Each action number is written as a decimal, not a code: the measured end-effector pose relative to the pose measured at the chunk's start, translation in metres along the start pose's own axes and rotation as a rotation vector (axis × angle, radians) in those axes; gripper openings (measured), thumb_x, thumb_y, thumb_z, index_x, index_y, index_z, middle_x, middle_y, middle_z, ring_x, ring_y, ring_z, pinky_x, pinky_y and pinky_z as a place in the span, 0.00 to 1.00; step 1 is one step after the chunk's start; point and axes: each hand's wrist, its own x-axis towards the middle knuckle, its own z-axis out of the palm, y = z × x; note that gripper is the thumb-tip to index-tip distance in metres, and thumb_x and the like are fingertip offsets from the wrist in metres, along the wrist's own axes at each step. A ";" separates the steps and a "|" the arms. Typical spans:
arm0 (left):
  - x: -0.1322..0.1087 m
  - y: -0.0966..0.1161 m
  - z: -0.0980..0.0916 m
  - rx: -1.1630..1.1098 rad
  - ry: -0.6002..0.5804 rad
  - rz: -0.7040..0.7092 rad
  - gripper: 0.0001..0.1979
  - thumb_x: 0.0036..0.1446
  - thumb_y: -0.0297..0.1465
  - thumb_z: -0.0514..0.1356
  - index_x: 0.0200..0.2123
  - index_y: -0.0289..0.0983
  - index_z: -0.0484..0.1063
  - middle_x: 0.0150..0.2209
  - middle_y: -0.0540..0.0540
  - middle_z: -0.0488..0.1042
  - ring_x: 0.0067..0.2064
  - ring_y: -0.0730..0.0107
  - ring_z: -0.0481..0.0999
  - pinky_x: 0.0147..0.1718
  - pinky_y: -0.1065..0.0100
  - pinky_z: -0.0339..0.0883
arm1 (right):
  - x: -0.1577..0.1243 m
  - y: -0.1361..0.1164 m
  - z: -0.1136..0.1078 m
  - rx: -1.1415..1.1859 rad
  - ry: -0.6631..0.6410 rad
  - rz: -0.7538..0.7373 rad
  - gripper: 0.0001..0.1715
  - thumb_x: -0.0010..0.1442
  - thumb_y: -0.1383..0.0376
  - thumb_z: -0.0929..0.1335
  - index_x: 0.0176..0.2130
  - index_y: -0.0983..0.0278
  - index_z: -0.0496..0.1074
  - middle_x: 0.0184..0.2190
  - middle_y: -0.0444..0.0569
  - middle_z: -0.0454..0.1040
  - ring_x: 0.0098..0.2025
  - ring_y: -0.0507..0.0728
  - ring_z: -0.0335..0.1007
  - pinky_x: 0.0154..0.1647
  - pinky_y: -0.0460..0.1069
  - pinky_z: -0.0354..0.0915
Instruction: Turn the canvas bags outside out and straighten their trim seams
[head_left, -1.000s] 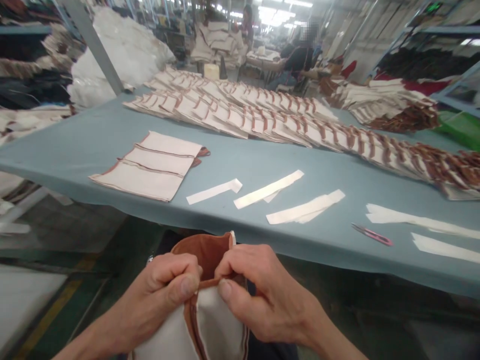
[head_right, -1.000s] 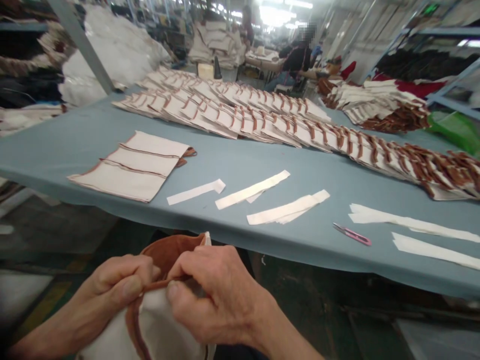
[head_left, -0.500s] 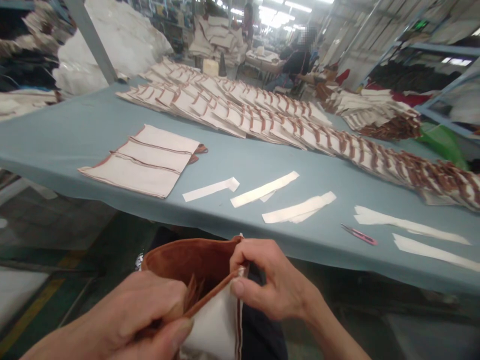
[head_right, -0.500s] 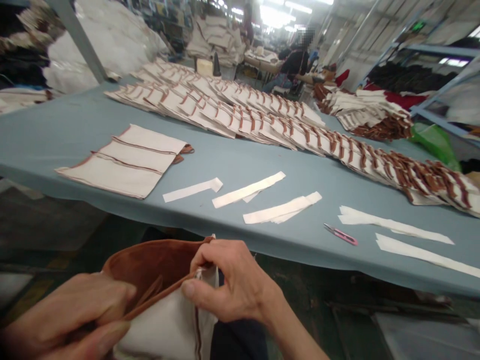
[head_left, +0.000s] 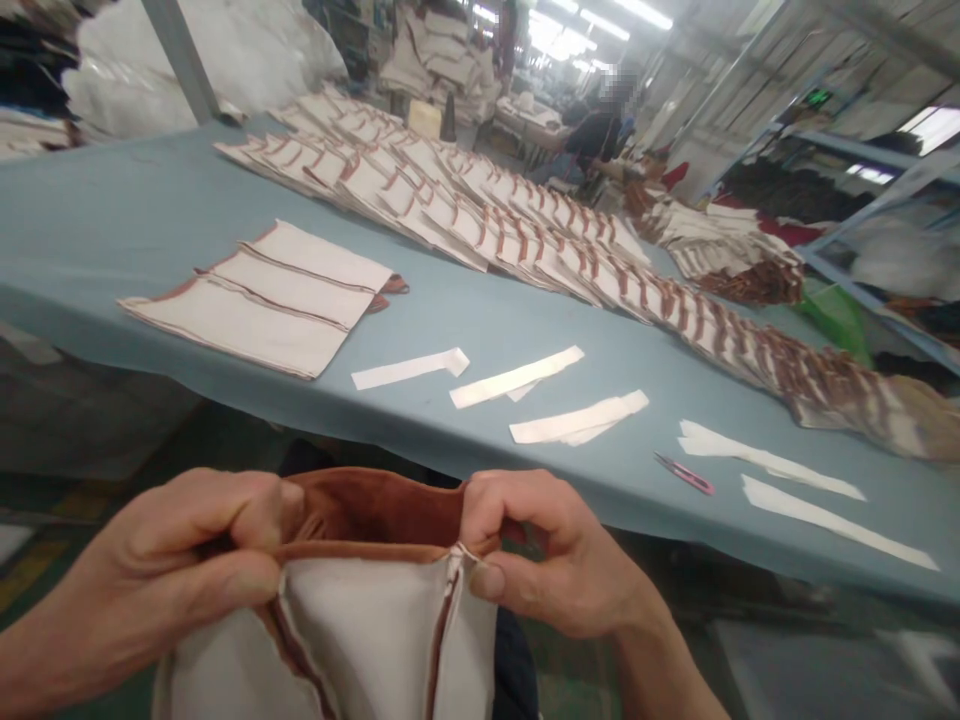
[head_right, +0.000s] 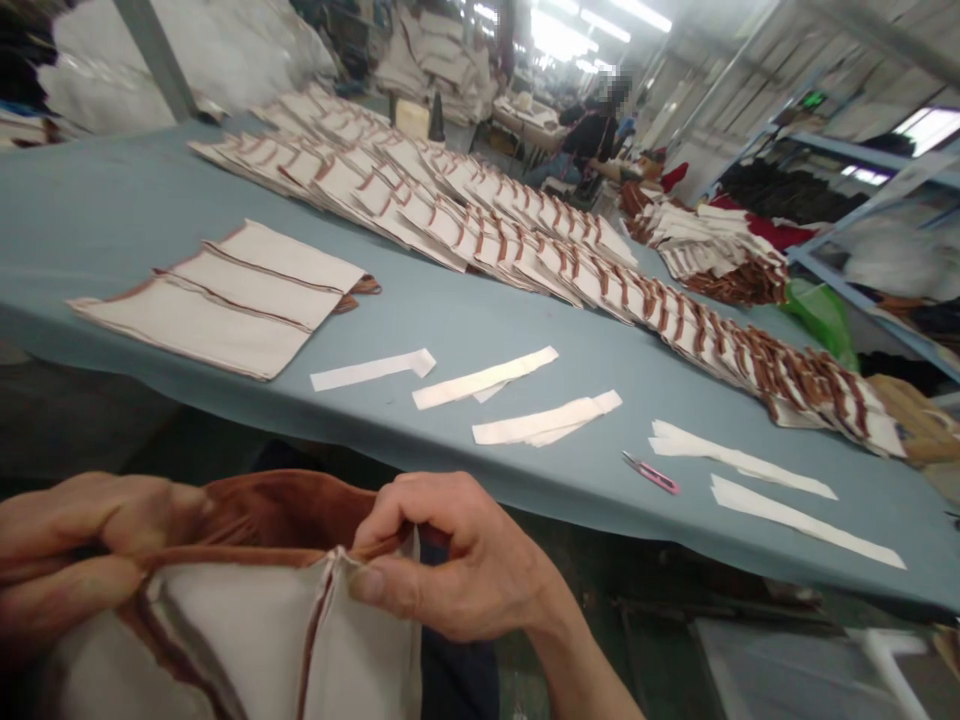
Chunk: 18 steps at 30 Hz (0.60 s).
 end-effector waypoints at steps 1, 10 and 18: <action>0.004 0.000 -0.003 -0.046 0.002 -0.002 0.35 0.85 0.56 0.47 0.28 0.41 0.66 0.24 0.56 0.70 0.25 0.74 0.70 0.26 0.73 0.65 | 0.003 -0.005 0.002 0.012 0.004 -0.009 0.20 0.75 0.56 0.79 0.34 0.61 0.76 0.29 0.40 0.72 0.29 0.50 0.65 0.31 0.46 0.63; 0.053 0.038 -0.002 -0.124 -0.162 0.196 0.09 0.67 0.23 0.65 0.45 0.44 0.79 0.40 0.54 0.86 0.42 0.69 0.85 0.48 0.71 0.75 | 0.016 -0.026 0.012 -0.206 -0.081 0.104 0.22 0.76 0.56 0.75 0.32 0.59 0.70 0.28 0.40 0.74 0.28 0.51 0.64 0.31 0.46 0.64; 0.060 0.038 0.015 -0.089 -0.133 0.222 0.09 0.66 0.22 0.59 0.37 0.42 0.75 0.33 0.56 0.82 0.32 0.75 0.78 0.36 0.75 0.69 | 0.009 -0.011 0.008 -0.195 -0.027 0.168 0.15 0.67 0.66 0.77 0.31 0.61 0.72 0.27 0.38 0.71 0.28 0.50 0.62 0.31 0.45 0.60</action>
